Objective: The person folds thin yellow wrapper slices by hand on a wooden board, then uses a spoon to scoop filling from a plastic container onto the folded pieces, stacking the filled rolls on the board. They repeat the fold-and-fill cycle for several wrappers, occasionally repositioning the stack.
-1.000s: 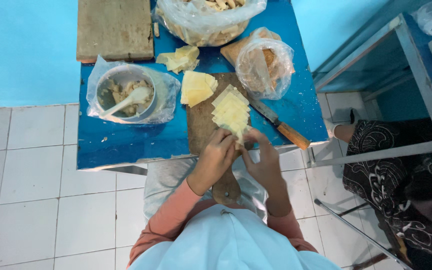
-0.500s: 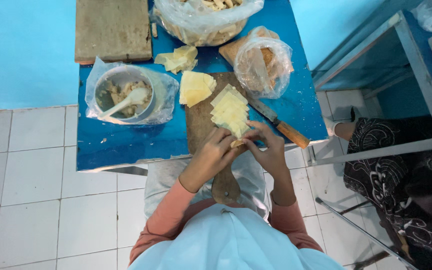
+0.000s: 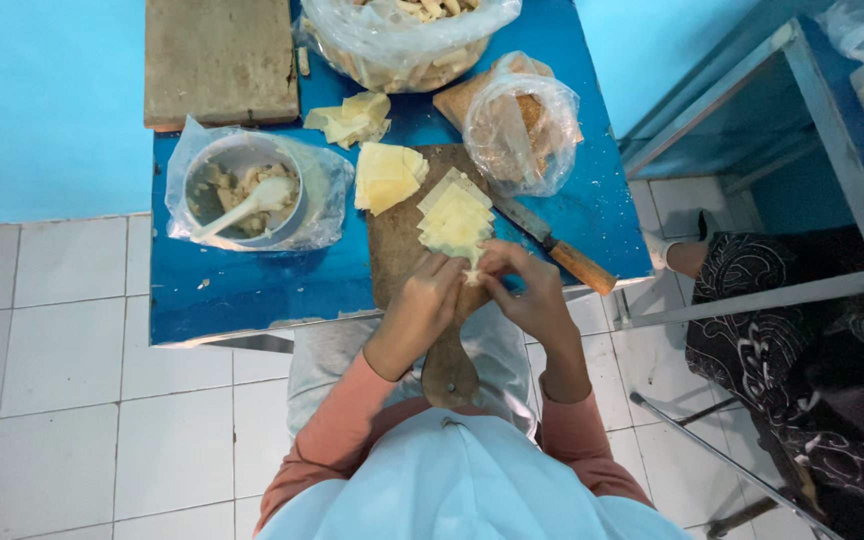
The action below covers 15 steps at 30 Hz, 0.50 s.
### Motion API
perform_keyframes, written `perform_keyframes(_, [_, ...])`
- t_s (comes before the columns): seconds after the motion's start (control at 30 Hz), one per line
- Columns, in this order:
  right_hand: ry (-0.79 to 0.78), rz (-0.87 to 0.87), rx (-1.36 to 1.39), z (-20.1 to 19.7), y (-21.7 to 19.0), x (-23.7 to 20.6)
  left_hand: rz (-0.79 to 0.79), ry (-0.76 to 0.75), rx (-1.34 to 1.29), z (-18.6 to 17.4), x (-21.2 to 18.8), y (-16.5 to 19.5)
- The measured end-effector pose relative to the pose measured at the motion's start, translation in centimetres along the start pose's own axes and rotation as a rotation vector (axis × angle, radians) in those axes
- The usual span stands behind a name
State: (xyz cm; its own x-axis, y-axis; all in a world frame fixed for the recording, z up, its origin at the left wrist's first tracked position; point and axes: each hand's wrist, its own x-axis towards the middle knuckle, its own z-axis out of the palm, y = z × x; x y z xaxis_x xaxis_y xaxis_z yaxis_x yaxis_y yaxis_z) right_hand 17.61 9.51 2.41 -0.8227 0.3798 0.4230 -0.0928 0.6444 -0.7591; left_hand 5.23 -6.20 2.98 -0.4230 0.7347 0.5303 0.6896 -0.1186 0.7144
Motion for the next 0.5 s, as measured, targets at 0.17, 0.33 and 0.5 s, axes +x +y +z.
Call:
perform_keyframes(0.17, [-0.019, -0.082, -0.173, 0.1, -0.7, 0.2, 0.001, 0.003, 0.032, 0.5, 0.0, -0.2])
perform_keyframes(0.33, [-0.039, -0.223, -0.243, -0.4, -1.2, 0.3, 0.053, -0.020, 0.076, 0.2, -0.1, -0.3])
perform_keyframes(0.5, [-0.090, -0.140, -0.174, -0.5, -1.1, 0.7, 0.058, -0.034, 0.019, -0.5, 0.1, -0.5])
